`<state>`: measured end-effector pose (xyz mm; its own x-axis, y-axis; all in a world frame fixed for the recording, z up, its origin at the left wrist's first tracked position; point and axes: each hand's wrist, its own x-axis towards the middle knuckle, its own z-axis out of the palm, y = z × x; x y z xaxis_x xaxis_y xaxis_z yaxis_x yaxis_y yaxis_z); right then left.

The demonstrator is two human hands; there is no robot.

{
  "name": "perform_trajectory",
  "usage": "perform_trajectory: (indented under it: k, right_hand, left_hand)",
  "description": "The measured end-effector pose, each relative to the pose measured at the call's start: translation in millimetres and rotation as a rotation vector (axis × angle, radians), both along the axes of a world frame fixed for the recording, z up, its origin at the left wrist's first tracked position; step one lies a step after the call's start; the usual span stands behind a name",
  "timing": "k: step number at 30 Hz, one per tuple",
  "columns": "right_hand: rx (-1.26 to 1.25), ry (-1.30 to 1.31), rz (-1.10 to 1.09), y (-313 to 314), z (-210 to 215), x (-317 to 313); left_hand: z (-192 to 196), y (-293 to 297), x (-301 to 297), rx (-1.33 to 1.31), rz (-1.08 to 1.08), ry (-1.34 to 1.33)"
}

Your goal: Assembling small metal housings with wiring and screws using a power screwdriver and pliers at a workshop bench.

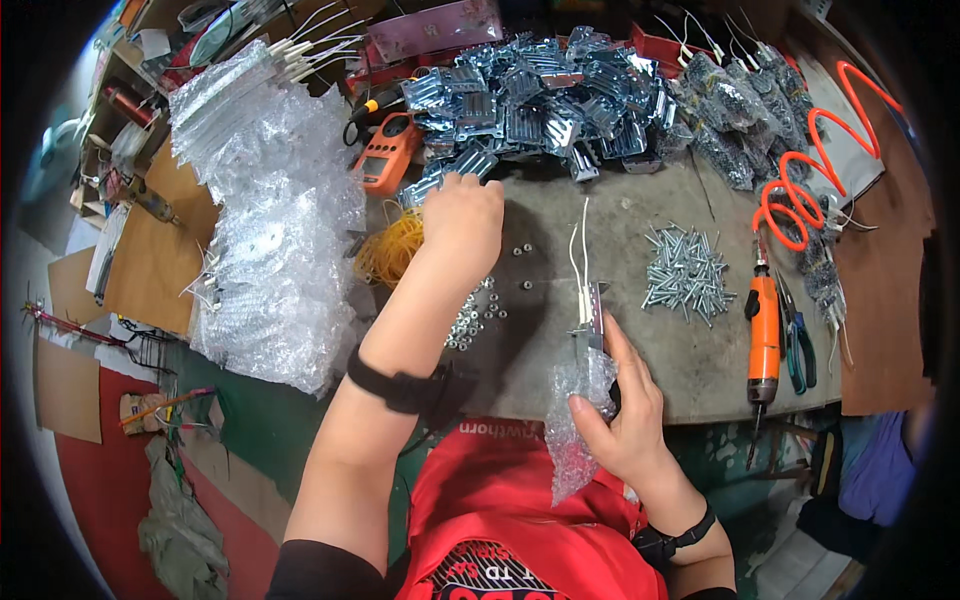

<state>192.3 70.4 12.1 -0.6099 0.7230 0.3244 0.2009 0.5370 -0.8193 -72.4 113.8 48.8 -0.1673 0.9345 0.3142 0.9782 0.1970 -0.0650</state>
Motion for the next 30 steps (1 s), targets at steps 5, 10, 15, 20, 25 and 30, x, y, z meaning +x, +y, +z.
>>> perform_trajectory:
  k: [5, 10, 15, 20, 25, 30]
  right_hand:
    - [0.03, 0.019, 0.011, 2.7, 1.0, -0.8]
    - [0.029, 0.021, 0.014, 1.5, -2.5, -0.6]
    - [-0.027, 0.01, 0.021, 1.5, -4.1, 3.5]
    - [-0.048, 0.026, 0.027, 3.1, -1.5, -0.7]
    - [-0.108, 0.03, 0.03, 2.4, -3.6, -2.3]
    - [-0.226, 0.022, 0.007, -0.2, -3.6, -1.7]
  left_hand:
    - [10.1, 25.7, -1.7, -0.124, 0.092, 0.177]
    - [31.9, 26.3, -2.6, 0.249, 0.038, -0.619]
    - [39.4, -43.0, 40.2, 0.235, -0.249, -1.754]
    - [-18.8, -85.4, 69.4, 0.107, -0.25, -1.077]
    - [-18.3, -75.6, 68.7, 0.199, -0.317, -0.9]
    - [-27.0, -65.6, 58.3, 0.315, -0.25, -0.842]
